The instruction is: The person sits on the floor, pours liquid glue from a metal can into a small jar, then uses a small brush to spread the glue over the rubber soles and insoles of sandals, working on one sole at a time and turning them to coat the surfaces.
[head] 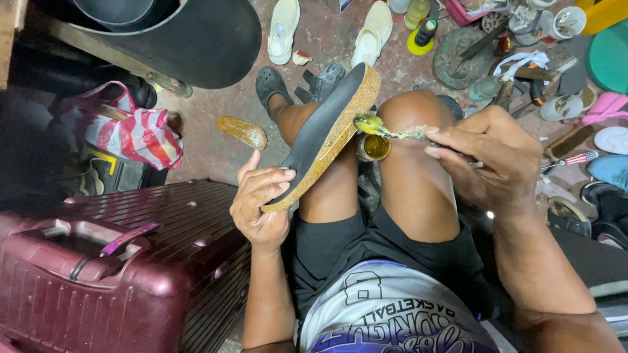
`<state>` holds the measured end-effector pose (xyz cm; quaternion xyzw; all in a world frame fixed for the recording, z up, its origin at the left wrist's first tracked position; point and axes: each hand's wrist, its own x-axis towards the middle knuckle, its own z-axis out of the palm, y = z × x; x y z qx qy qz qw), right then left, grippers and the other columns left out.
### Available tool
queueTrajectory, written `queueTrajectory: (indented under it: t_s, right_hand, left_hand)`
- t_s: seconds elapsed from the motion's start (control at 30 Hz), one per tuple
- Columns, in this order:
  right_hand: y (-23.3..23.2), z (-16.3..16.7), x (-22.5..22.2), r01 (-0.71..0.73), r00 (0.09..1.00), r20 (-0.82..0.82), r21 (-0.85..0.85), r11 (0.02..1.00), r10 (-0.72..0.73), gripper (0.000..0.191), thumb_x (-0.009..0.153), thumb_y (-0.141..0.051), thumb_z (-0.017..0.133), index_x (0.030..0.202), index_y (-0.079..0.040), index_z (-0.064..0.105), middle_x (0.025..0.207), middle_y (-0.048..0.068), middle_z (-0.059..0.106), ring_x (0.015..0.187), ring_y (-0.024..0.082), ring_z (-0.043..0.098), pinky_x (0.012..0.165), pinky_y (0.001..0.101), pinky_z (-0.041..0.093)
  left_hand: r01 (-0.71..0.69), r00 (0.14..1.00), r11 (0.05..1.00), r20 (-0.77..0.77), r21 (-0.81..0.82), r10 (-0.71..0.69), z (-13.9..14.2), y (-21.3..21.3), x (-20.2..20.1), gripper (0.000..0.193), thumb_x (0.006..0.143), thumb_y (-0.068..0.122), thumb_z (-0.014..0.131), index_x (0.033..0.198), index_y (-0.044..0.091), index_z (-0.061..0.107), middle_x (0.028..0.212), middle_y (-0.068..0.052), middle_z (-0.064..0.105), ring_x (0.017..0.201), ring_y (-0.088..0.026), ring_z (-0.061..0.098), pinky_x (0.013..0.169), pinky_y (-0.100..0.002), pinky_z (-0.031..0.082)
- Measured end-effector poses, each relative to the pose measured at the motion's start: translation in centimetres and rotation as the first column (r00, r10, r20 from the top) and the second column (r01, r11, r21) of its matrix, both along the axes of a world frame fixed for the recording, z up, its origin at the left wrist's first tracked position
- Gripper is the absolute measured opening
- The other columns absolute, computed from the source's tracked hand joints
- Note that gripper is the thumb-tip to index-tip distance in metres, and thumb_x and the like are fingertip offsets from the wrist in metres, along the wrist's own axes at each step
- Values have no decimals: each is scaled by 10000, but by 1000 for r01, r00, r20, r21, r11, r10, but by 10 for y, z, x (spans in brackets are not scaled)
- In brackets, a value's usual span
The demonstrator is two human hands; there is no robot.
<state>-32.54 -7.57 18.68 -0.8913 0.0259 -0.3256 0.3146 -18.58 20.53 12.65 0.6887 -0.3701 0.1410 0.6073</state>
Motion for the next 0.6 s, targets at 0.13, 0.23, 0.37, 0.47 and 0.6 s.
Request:
queueTrajectory:
  t_s: [0.13, 0.23, 0.37, 0.47, 0.6]
  right_hand:
    - [4, -4, 2, -74, 996, -34, 80, 994, 77, 275, 913, -48, 872, 1168, -64, 773, 923, 84, 699, 774, 168, 663, 690, 268, 531]
    - [6, -8, 2, -178, 980, -66, 120, 977, 187, 299, 827, -40, 866, 1111, -72, 780, 884, 76, 692, 734, 157, 672, 647, 271, 512]
    - [4, -7, -4, -240, 968, -20, 206, 949, 249, 296, 789, -29, 859, 1064, -74, 760, 868, 73, 701, 739, 154, 655, 609, 260, 482]
    - [3, -3, -13, -103, 993, -27, 225, 969, 112, 262, 874, -10, 866, 1098, -87, 755, 911, 74, 694, 765, 142, 653, 632, 236, 489]
    - [-4, 0, -13, -15, 999, 31, 124, 992, 11, 249, 852, 26, 876, 1056, -60, 761, 876, 72, 654, 712, 160, 613, 622, 270, 471]
  left_hand:
    - [-2, 1000, 1000, -3, -1, 2, 1, 0, -2, 173, 901, 75, 761, 930, 86, 591, 997, -110, 755, 982, -254, 740, 1220, -549, 423]
    - [-9, 1000, 1000, -4, 6, 9, 0, -2, -3, 168, 898, 61, 756, 930, 87, 593, 989, -115, 752, 976, -260, 738, 1218, -548, 427]
    - [-4, 1000, 1000, -31, -23, 3, -4, -4, 0, 150, 908, 38, 731, 942, 84, 592, 992, -123, 750, 973, -266, 737, 1216, -548, 427]
    - [4, 999, 999, -40, -47, -6, -6, -3, 1, 143, 912, 34, 720, 944, 84, 590, 994, -126, 747, 971, -266, 738, 1213, -550, 432]
    - [6, 999, 999, -41, -54, -8, -7, -2, 2, 152, 902, 37, 729, 945, 80, 590, 989, -125, 745, 963, -263, 737, 1209, -556, 439]
